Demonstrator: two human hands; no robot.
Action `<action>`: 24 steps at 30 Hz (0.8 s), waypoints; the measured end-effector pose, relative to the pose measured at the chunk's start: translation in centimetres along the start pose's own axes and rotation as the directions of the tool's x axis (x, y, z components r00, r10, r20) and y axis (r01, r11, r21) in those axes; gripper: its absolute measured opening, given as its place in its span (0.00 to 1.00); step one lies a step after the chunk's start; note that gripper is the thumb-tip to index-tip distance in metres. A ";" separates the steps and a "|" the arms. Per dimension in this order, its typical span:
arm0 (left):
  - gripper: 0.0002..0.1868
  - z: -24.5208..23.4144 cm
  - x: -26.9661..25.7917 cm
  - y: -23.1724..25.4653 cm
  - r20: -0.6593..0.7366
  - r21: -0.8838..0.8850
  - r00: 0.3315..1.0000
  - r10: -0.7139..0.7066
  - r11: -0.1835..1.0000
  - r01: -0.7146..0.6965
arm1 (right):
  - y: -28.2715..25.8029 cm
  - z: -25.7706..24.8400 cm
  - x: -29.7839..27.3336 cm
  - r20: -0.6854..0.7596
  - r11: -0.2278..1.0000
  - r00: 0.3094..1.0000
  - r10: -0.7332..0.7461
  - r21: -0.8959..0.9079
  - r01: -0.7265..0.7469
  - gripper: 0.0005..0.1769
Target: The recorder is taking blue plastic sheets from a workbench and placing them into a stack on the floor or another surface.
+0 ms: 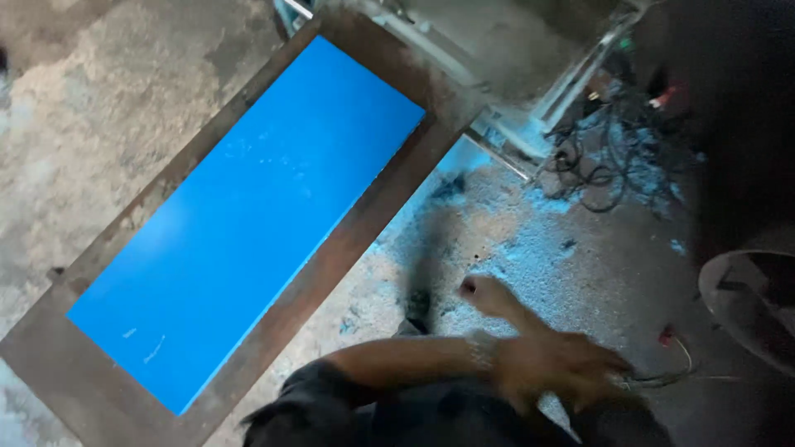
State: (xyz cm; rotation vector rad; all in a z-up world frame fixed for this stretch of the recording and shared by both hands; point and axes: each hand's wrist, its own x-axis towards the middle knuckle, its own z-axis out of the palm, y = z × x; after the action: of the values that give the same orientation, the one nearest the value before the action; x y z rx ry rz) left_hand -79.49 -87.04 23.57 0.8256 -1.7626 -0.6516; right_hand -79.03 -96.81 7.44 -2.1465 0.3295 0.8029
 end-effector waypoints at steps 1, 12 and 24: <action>0.53 2.3 2.3 -2.2 0.025 0.056 0.991 0.128 0.990 -0.130 | 2.3 -1.2 2.4 -0.038 0.995 0.999 -0.007 -0.098 0.003 0.19; 0.39 2.7 18.5 -16.9 -0.108 0.241 0.972 0.207 0.954 -0.176 | 12.5 -14.5 19.2 0.201 0.656 0.967 0.155 -0.753 0.052 0.33; 0.40 -10.4 7.9 -6.5 -0.698 -0.191 0.404 -0.591 0.698 0.690 | 16.5 -13.1 35.7 0.264 0.833 0.964 0.016 0.530 -0.159 0.17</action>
State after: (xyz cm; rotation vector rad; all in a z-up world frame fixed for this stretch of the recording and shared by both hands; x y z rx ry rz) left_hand -69.93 -97.71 26.45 1.6452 -0.6928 -0.5696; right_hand -53.95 -116.31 -19.18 -1.4812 0.4660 0.8933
